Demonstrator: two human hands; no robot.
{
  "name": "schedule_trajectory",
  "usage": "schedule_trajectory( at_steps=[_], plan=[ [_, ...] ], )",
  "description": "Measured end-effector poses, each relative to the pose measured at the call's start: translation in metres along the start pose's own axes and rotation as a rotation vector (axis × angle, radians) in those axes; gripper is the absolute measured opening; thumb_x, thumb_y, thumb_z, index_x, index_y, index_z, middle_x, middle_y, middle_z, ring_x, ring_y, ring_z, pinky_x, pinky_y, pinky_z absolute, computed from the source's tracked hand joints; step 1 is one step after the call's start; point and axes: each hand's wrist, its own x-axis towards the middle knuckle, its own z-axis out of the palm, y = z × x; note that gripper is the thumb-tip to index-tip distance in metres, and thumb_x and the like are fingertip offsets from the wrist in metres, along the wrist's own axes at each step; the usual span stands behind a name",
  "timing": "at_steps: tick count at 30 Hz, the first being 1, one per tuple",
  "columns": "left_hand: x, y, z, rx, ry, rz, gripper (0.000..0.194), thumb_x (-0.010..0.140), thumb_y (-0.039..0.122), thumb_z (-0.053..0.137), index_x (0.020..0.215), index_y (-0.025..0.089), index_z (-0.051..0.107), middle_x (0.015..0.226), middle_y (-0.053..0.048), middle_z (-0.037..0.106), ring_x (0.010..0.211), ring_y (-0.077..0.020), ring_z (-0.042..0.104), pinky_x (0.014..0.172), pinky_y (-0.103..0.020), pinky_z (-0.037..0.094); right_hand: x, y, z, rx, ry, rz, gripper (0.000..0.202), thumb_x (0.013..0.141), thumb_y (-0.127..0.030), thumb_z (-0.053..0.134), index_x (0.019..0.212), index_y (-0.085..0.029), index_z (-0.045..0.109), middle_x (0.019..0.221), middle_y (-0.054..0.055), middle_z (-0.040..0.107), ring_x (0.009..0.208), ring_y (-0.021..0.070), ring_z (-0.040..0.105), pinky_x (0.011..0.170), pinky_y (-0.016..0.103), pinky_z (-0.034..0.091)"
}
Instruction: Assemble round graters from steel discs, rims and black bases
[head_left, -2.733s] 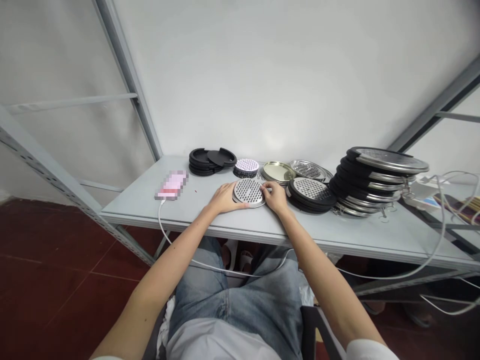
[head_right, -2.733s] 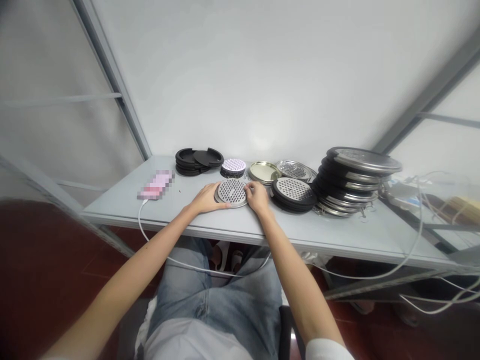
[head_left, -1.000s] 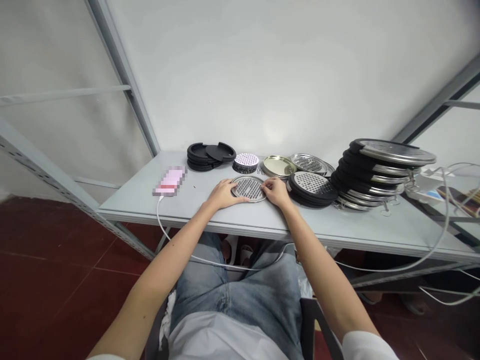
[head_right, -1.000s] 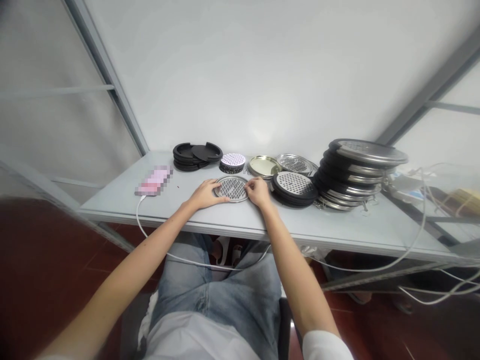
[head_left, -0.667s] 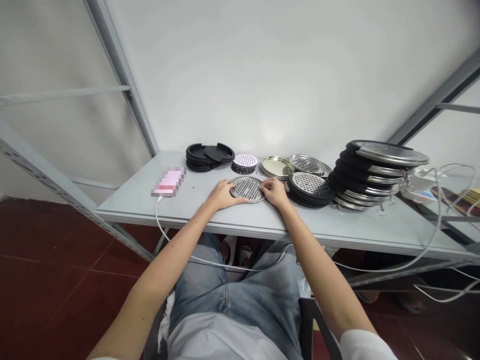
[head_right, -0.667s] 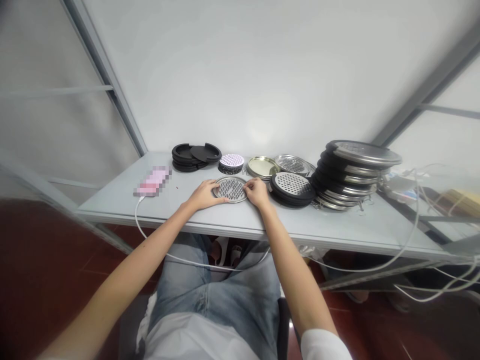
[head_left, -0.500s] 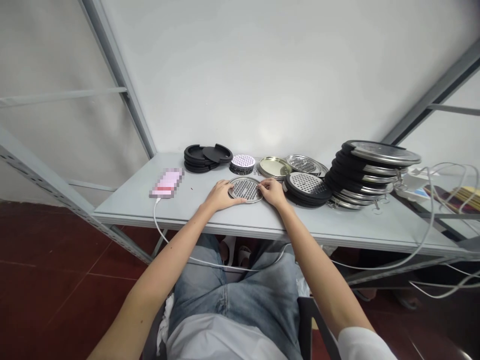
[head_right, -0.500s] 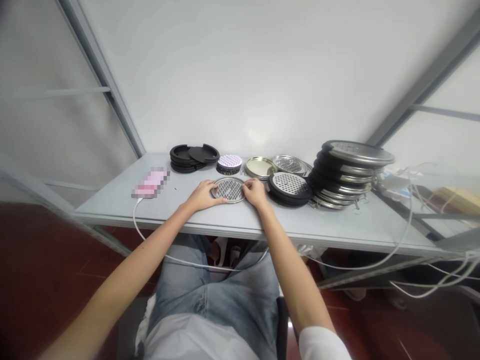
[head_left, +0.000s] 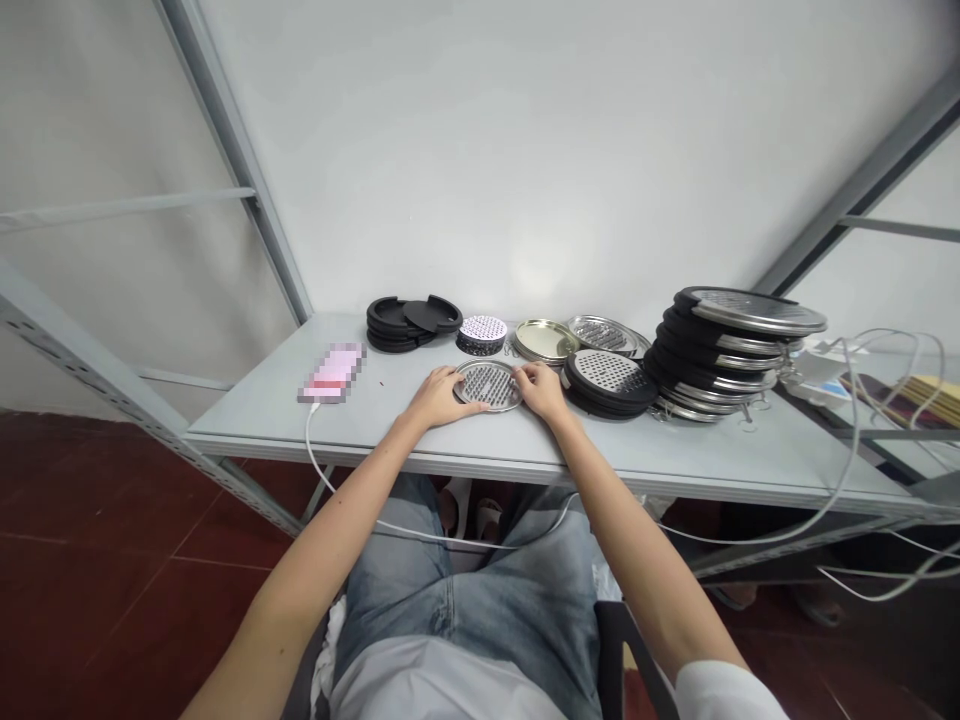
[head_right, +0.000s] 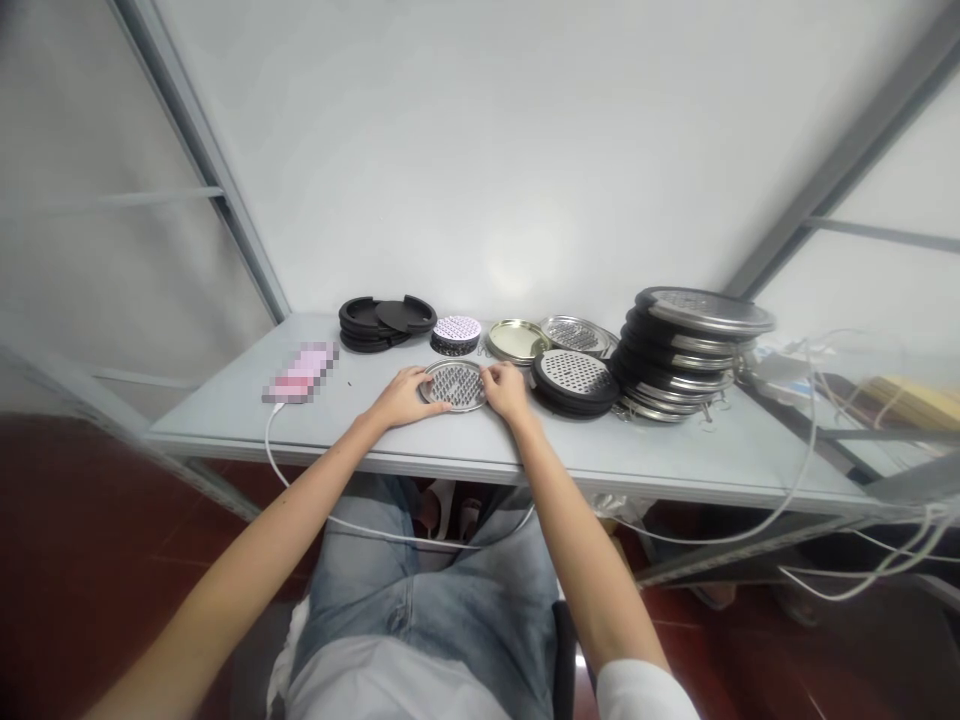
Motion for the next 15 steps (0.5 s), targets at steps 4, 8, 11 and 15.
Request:
schedule_trajectory(
  at_steps=[4,8,11,15],
  plan=[
    [-0.0017,0.0027,-0.0032,0.021,-0.026,0.029,0.085,0.066,0.077,0.067,0.124,0.015,0.065,0.140,-0.017,0.054,0.133,-0.0363,0.045,0.114,-0.045,0.034,-0.0004,0.0014,0.0026,0.042,0.028,0.011,0.038,0.090,-0.039,0.050,0.102,-0.011,0.072,0.105,0.016,0.068,0.085,0.0231,0.065,0.084,0.037,0.051],
    [-0.0034,0.0051,-0.0065,0.032,-0.068,0.057,0.087,0.064,0.077,0.068,0.126,0.017,0.064,0.142,-0.016,0.053,0.135,-0.0373,0.043,0.115,-0.049,0.032,0.0013,0.0037,0.0031,0.030,-0.002,-0.043,0.043,0.095,-0.043,0.042,0.101,-0.014,0.073,0.111,0.016,0.068,0.109,0.0266,0.061,0.099,0.039,0.045],
    [-0.0042,0.0057,-0.0077,0.034,-0.099,0.064,0.088,0.063,0.078,0.069,0.127,0.018,0.064,0.144,-0.015,0.052,0.137,-0.0374,0.040,0.116,-0.049,0.030,0.0035,0.0050,0.0030,0.005,-0.070,-0.079,0.048,0.099,-0.043,0.035,0.097,-0.016,0.074,0.109,0.014,0.071,0.116,0.0263,0.058,0.103,0.039,0.041],
    [-0.0044,0.0053,-0.0076,0.042,-0.113,0.072,0.090,0.064,0.078,0.067,0.130,0.018,0.062,0.149,-0.014,0.047,0.143,-0.0367,0.030,0.118,-0.049,0.026,0.0050,0.0063,0.0040,-0.025,-0.104,-0.060,0.051,0.099,-0.046,0.034,0.095,-0.016,0.075,0.115,0.015,0.070,0.120,0.0270,0.057,0.104,0.038,0.040]
  ],
)
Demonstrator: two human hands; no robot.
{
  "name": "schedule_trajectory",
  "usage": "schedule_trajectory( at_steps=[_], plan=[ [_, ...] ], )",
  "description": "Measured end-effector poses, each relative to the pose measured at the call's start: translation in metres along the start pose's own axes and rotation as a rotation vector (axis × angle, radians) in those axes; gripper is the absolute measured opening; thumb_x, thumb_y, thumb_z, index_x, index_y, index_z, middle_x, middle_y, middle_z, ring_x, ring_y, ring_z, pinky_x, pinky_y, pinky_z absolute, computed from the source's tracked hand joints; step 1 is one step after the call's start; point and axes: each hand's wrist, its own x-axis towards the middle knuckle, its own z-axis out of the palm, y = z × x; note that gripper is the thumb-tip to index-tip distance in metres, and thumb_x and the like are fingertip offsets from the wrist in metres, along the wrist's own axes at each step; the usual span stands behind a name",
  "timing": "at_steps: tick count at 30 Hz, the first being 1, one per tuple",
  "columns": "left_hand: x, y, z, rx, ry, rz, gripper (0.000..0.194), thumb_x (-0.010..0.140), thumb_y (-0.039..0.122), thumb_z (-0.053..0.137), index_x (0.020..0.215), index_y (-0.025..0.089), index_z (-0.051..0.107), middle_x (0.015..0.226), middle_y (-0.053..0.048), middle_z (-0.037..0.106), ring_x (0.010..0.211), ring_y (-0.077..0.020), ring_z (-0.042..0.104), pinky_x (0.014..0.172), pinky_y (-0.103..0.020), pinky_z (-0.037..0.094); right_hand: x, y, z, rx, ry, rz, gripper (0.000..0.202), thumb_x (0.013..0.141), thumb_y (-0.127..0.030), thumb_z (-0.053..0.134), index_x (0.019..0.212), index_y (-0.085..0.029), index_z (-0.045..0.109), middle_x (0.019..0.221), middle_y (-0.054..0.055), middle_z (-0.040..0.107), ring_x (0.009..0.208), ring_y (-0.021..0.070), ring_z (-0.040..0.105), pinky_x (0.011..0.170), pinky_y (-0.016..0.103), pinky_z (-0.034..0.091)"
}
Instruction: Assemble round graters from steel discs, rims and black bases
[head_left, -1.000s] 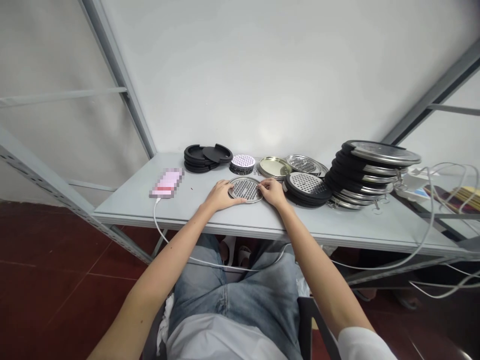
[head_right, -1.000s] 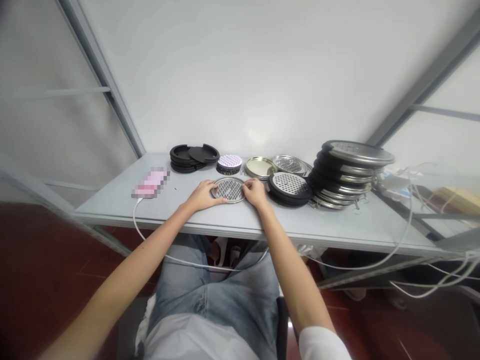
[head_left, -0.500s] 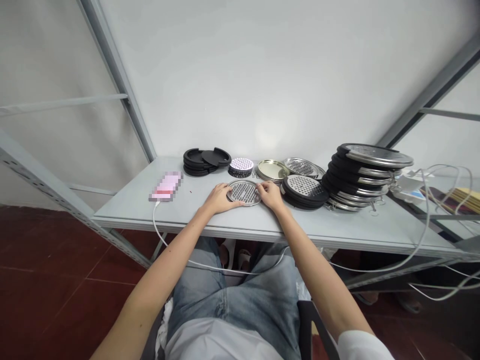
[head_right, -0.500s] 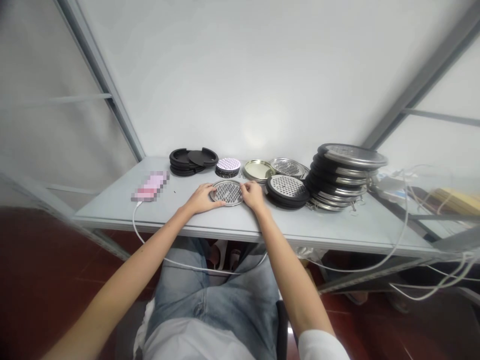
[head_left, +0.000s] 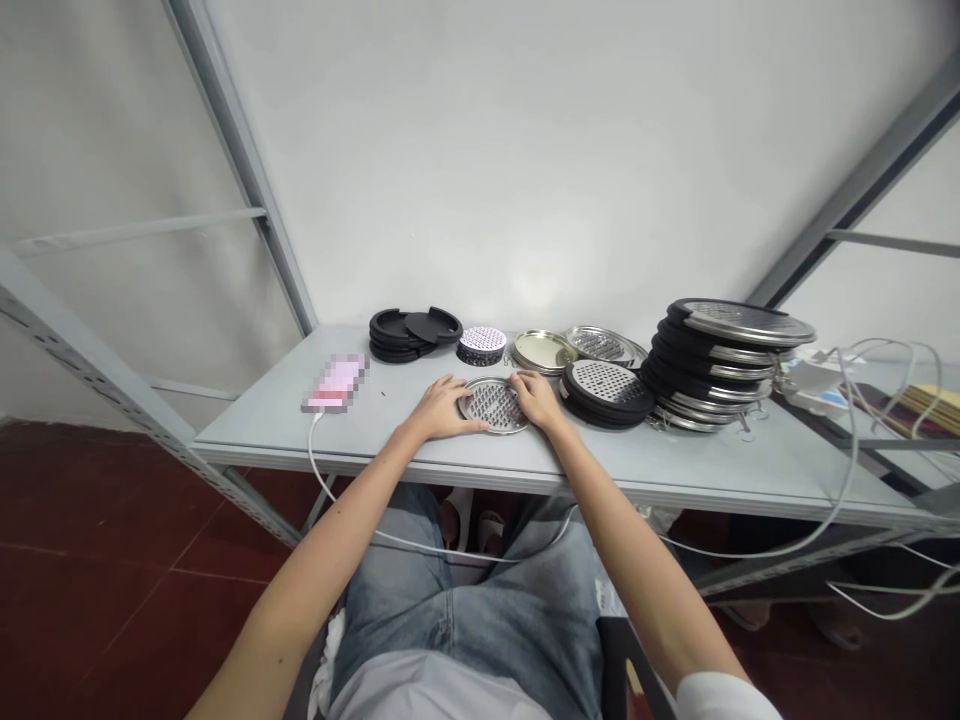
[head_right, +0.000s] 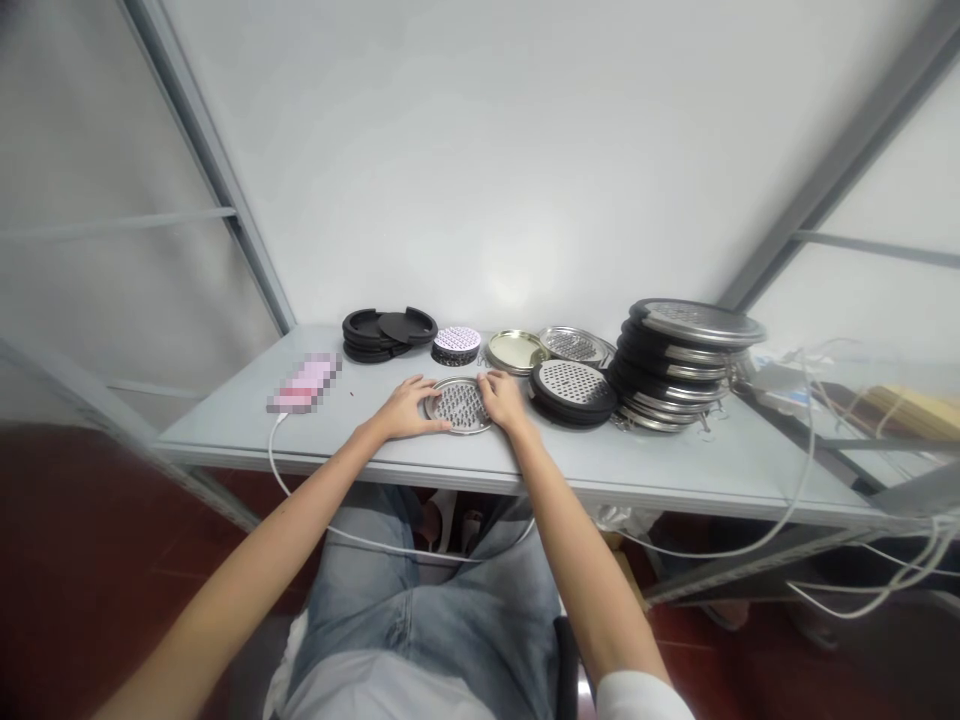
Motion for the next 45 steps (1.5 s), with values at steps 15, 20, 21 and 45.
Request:
schedule_trajectory(
  at_steps=[15,20,21,45],
  plan=[
    [-0.0001,0.0029,-0.0022,0.013,-0.019,-0.023,0.094,0.062,0.081,0.066,0.131,0.016,0.061,0.152,-0.016,0.041,0.147,-0.0357,0.024,0.119,-0.049,0.024,0.0006,-0.0023,-0.0008,-0.003,-0.056,-0.016,0.049,0.098,-0.043,0.036,0.088,-0.016,0.075,0.115,0.013,0.071,0.113,0.0260,0.062,0.099,0.035,0.044],
    [-0.0001,0.0027,-0.0026,0.010,-0.011,-0.026,0.094,0.062,0.081,0.066,0.130,0.018,0.063,0.151,-0.015,0.044,0.144,-0.0364,0.030,0.118,-0.048,0.027,0.0012,-0.0018,-0.0017,0.023,-0.074,-0.018,0.047,0.097,-0.044,0.039,0.086,-0.017,0.076,0.117,0.012,0.071,0.112,0.0254,0.063,0.099,0.034,0.044],
    [-0.0001,0.0027,-0.0026,0.008,-0.007,-0.026,0.093,0.061,0.081,0.067,0.130,0.018,0.063,0.151,-0.015,0.044,0.143,-0.0366,0.032,0.118,-0.048,0.027,0.0014,-0.0017,-0.0016,0.025,-0.071,-0.005,0.046,0.097,-0.043,0.039,0.087,-0.016,0.076,0.119,0.012,0.070,0.113,0.0256,0.063,0.100,0.034,0.044],
    [-0.0002,0.0026,-0.0014,-0.024,0.018,-0.033,0.088,0.060,0.079,0.070,0.125,0.020,0.067,0.147,-0.014,0.047,0.138,-0.0363,0.039,0.117,-0.048,0.029,-0.0007,-0.0061,-0.0012,-0.026,-0.070,0.021,0.042,0.094,-0.039,0.043,0.083,-0.019,0.079,0.123,0.010,0.068,0.109,0.0241,0.065,0.099,0.034,0.045]
  ],
)
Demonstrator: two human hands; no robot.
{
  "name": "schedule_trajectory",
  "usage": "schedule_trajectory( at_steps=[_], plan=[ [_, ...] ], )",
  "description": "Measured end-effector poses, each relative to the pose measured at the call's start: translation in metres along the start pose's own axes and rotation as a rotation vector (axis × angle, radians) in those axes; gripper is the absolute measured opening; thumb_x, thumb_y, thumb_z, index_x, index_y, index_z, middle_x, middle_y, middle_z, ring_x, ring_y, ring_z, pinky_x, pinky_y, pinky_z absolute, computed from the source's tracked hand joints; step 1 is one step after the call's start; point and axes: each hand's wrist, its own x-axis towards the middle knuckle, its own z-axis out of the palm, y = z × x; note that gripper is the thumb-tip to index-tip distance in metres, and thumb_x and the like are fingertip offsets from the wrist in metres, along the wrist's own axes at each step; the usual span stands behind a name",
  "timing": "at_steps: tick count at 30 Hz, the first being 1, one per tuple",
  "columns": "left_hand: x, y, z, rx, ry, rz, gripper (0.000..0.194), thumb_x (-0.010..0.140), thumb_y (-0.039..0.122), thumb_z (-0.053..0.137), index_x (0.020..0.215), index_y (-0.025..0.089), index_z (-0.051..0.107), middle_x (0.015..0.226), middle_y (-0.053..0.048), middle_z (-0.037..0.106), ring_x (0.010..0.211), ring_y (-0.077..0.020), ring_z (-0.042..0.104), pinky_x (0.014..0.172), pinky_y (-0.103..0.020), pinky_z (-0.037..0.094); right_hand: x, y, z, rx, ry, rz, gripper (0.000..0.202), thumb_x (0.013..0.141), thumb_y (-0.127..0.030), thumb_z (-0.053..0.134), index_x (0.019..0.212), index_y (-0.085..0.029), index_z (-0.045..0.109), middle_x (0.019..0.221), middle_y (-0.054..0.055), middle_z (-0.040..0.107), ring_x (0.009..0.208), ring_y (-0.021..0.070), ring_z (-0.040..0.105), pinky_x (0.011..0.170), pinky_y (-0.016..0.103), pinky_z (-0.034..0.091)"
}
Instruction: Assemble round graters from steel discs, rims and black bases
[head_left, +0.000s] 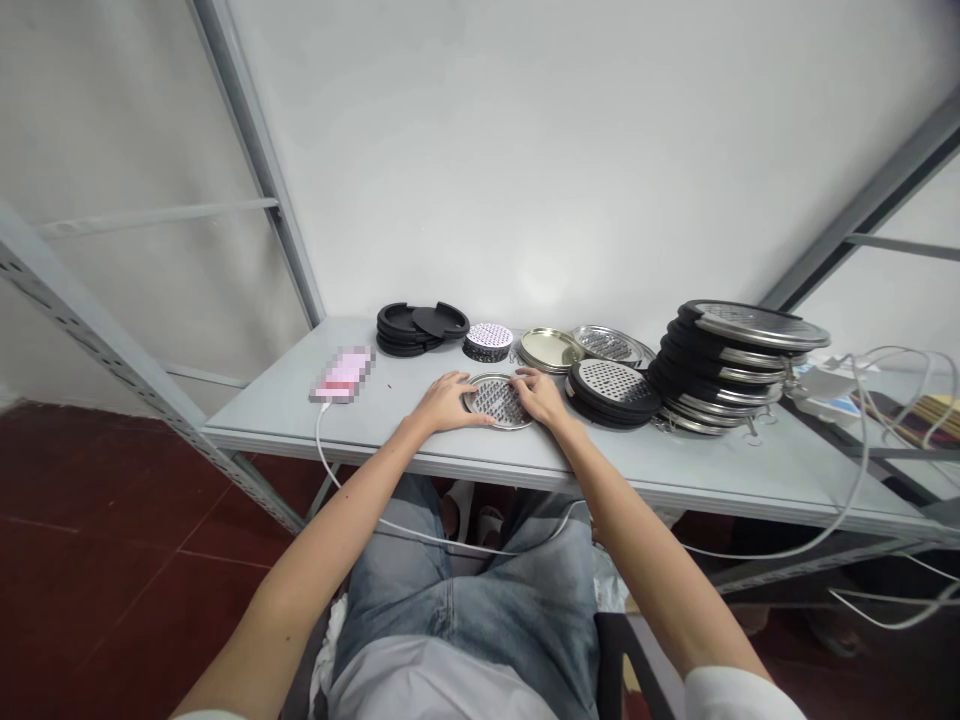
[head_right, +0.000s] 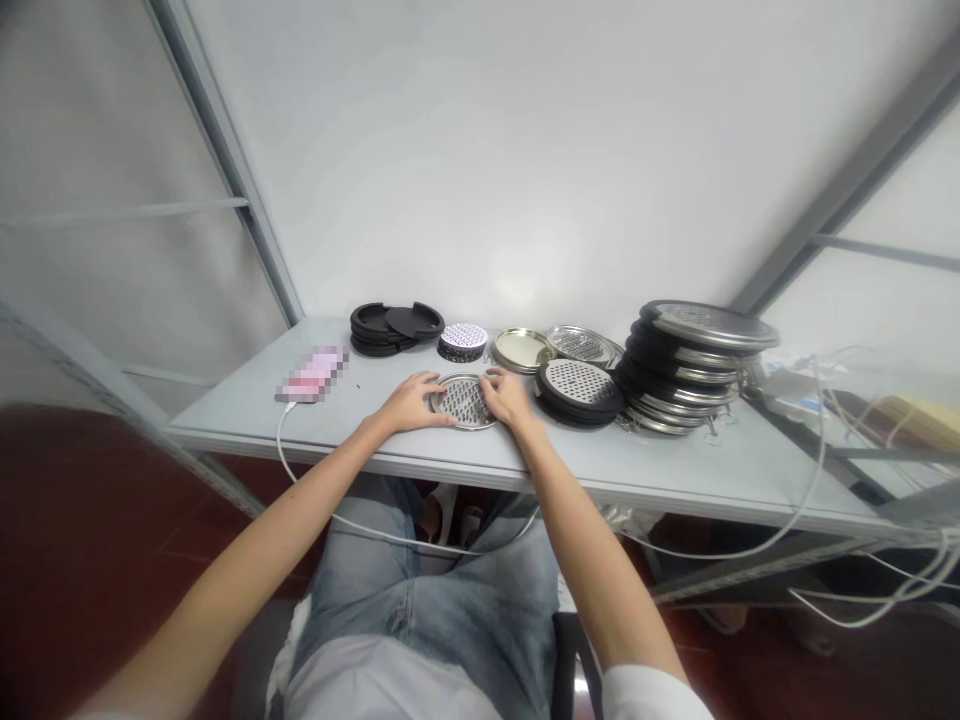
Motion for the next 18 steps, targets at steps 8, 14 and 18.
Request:
schedule_trajectory(
  at_steps=[8,14,18],
  plan=[
    [0.000,0.002,0.000,-0.020,0.001,-0.009,0.088,0.059,0.077,0.072,0.126,0.021,0.066,0.147,-0.014,0.048,0.138,-0.0367,0.039,0.117,-0.048,0.029,-0.003,-0.007,-0.004,-0.111,-0.014,-0.008,0.045,0.096,-0.044,0.042,0.085,-0.022,0.080,0.122,0.007,0.069,0.106,0.0250,0.066,0.097,0.036,0.046],
    [-0.001,0.001,-0.001,-0.016,-0.001,-0.013,0.089,0.057,0.077,0.073,0.124,0.020,0.067,0.149,-0.015,0.045,0.139,-0.0367,0.038,0.117,-0.047,0.030,-0.009,-0.019,-0.010,-0.185,-0.022,-0.029,0.044,0.097,-0.042,0.041,0.087,-0.022,0.079,0.126,0.007,0.066,0.117,0.0285,0.059,0.104,0.042,0.041],
    [-0.001,0.002,-0.002,-0.013,0.005,-0.012,0.089,0.057,0.077,0.073,0.124,0.019,0.068,0.148,-0.016,0.045,0.138,-0.0369,0.039,0.117,-0.047,0.030,-0.012,-0.018,-0.009,-0.169,-0.002,-0.024,0.042,0.096,-0.043,0.043,0.089,-0.021,0.079,0.128,0.008,0.064,0.121,0.0296,0.055,0.104,0.042,0.041]
  ],
)
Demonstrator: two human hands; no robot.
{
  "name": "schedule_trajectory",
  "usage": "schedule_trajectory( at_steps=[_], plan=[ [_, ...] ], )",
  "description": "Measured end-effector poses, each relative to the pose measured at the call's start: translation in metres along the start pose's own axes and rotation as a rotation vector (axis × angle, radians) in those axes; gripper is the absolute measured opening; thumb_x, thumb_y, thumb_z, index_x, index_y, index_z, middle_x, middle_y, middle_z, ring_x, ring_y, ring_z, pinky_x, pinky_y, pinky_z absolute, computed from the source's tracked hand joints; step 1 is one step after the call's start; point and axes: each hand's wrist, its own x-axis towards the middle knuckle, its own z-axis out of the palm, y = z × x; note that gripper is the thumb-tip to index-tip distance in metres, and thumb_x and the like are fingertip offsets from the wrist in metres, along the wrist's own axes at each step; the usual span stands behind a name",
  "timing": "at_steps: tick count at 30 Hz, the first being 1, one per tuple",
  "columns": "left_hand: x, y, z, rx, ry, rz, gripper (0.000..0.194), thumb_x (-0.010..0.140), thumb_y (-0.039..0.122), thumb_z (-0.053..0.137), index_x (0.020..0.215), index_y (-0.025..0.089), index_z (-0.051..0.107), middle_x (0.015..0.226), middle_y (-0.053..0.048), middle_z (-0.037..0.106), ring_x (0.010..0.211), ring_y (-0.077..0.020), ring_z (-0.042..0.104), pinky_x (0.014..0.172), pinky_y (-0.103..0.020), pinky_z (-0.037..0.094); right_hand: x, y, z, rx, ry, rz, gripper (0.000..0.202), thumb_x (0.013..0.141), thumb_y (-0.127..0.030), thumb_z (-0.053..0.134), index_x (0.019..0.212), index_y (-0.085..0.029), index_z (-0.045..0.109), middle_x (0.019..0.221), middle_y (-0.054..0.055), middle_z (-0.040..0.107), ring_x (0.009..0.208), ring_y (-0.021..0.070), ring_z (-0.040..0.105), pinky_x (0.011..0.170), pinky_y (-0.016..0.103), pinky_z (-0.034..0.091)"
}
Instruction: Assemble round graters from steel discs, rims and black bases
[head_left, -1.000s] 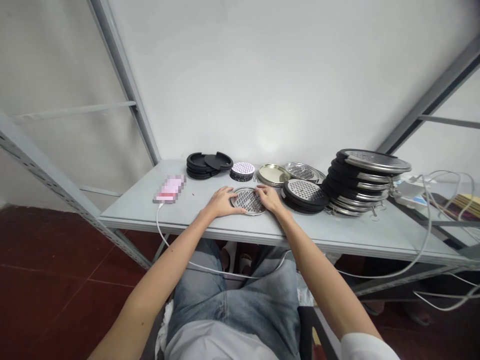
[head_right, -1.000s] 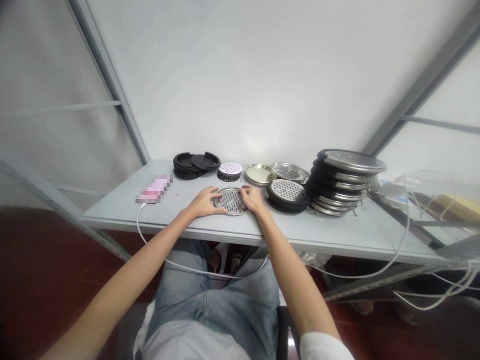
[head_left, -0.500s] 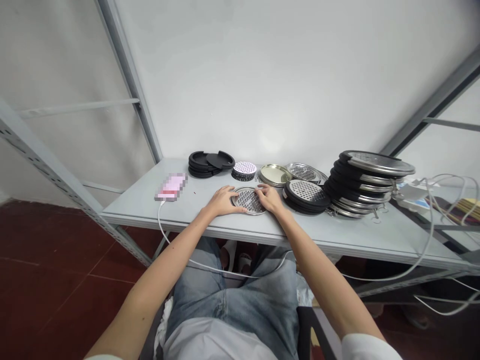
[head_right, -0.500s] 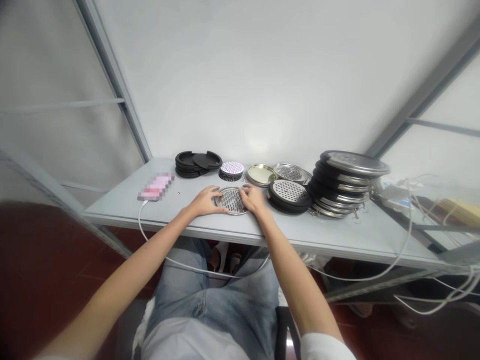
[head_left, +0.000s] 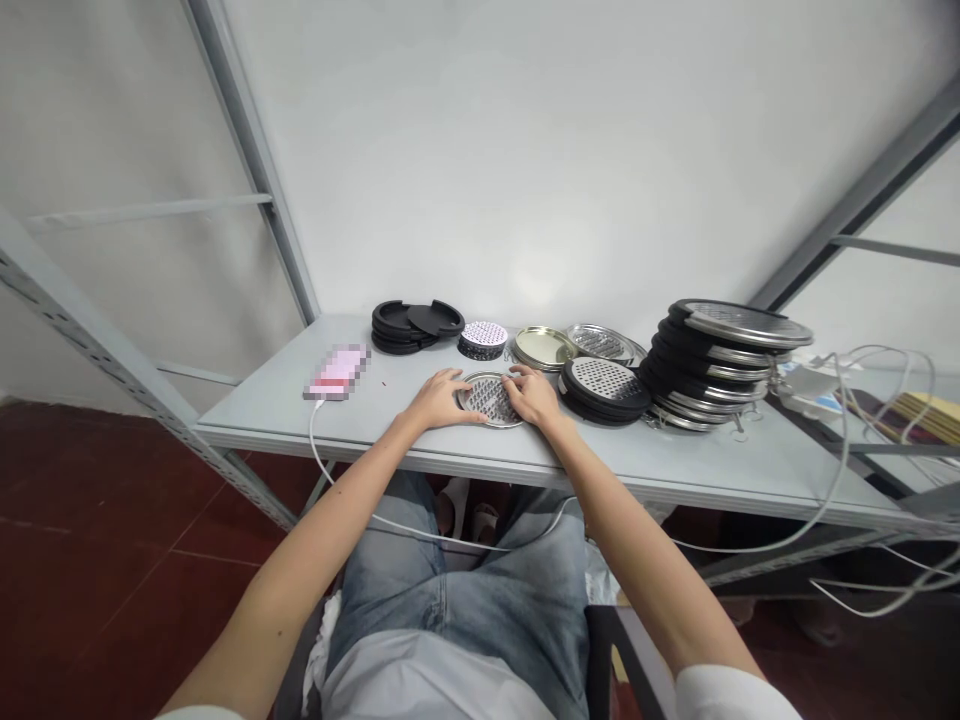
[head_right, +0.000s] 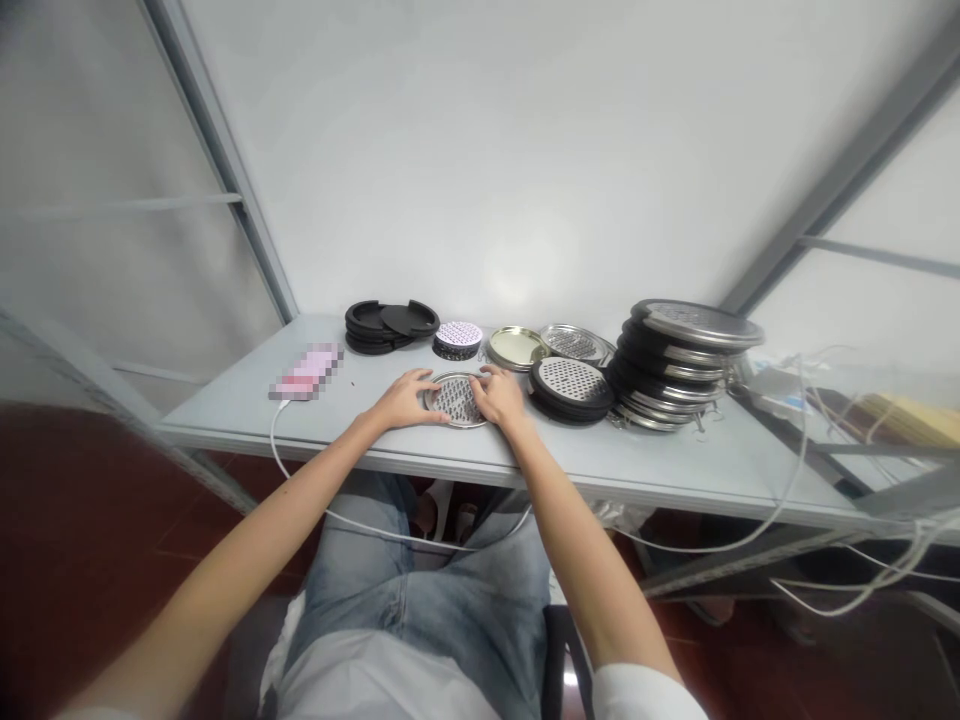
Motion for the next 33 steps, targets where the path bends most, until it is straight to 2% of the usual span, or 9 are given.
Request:
schedule_trajectory(
  at_steps=[6,9,13,17,20,23,27,33],
  plan=[
    [0.000,0.000,0.000,-0.011,-0.003,-0.009,0.088,0.059,0.077,0.072,0.124,0.018,0.067,0.151,-0.016,0.043,0.141,-0.0357,0.036,0.117,-0.045,0.030,0.001,0.009,0.006,0.110,0.019,0.053,0.048,0.098,-0.042,0.036,0.094,-0.018,0.078,0.133,0.011,0.061,0.125,0.0280,0.055,0.108,0.040,0.039],
    [0.002,-0.002,0.002,-0.001,0.026,-0.060,0.089,0.060,0.079,0.069,0.125,0.018,0.066,0.150,-0.017,0.043,0.142,-0.0364,0.034,0.117,-0.046,0.029,0.002,0.013,0.008,0.143,0.121,0.032,0.049,0.098,-0.042,0.034,0.109,-0.014,0.074,0.135,0.015,0.058,0.129,0.0269,0.051,0.111,0.040,0.036],
    [0.005,-0.004,0.005,0.029,0.082,-0.143,0.092,0.063,0.081,0.065,0.128,0.015,0.063,0.149,-0.019,0.043,0.144,-0.0369,0.031,0.117,-0.045,0.028,0.002,0.015,0.011,0.163,0.216,0.043,0.049,0.098,-0.039,0.035,0.117,-0.010,0.069,0.126,0.018,0.063,0.121,0.0262,0.056,0.107,0.039,0.039],
    [0.005,-0.004,0.004,0.040,0.107,-0.091,0.088,0.069,0.076,0.065,0.131,0.015,0.058,0.142,-0.018,0.051,0.137,-0.0340,0.040,0.114,-0.042,0.032,0.001,0.012,0.011,0.133,0.158,0.088,0.044,0.096,-0.038,0.041,0.119,-0.012,0.067,0.120,0.017,0.068,0.117,0.0277,0.060,0.104,0.040,0.043],
    [0.004,-0.003,0.001,0.034,0.100,-0.017,0.094,0.065,0.073,0.071,0.138,0.018,0.050,0.136,-0.014,0.057,0.131,-0.0334,0.047,0.112,-0.043,0.036,0.000,0.010,0.008,0.145,0.105,0.101,0.043,0.095,-0.039,0.044,0.121,-0.012,0.066,0.117,0.016,0.070,0.113,0.0284,0.064,0.100,0.040,0.046],
    [0.004,-0.002,0.000,0.032,0.097,-0.005,0.099,0.060,0.071,0.075,0.140,0.019,0.047,0.137,-0.014,0.056,0.130,-0.0346,0.048,0.111,-0.045,0.036,-0.001,0.007,0.004,0.180,0.081,0.089,0.041,0.094,-0.039,0.046,0.118,-0.015,0.068,0.115,0.014,0.072,0.110,0.0281,0.066,0.097,0.040,0.048],
    [0.002,-0.003,0.001,-0.004,0.118,-0.004,0.094,0.062,0.071,0.074,0.137,0.019,0.049,0.137,-0.014,0.057,0.129,-0.0340,0.050,0.110,-0.044,0.038,-0.002,0.006,0.002,0.214,0.063,0.068,0.038,0.091,-0.042,0.051,0.112,-0.018,0.071,0.114,0.011,0.073,0.109,0.0280,0.066,0.097,0.041,0.049],
    [0.002,-0.007,0.001,-0.040,0.154,0.032,0.093,0.063,0.062,0.079,0.140,0.021,0.048,0.136,-0.011,0.059,0.129,-0.0338,0.050,0.109,-0.043,0.040,-0.004,0.006,0.002,0.286,0.101,0.011,0.031,0.088,-0.038,0.057,0.106,-0.019,0.074,0.110,0.008,0.074,0.107,0.0263,0.067,0.098,0.040,0.048]
  ],
)
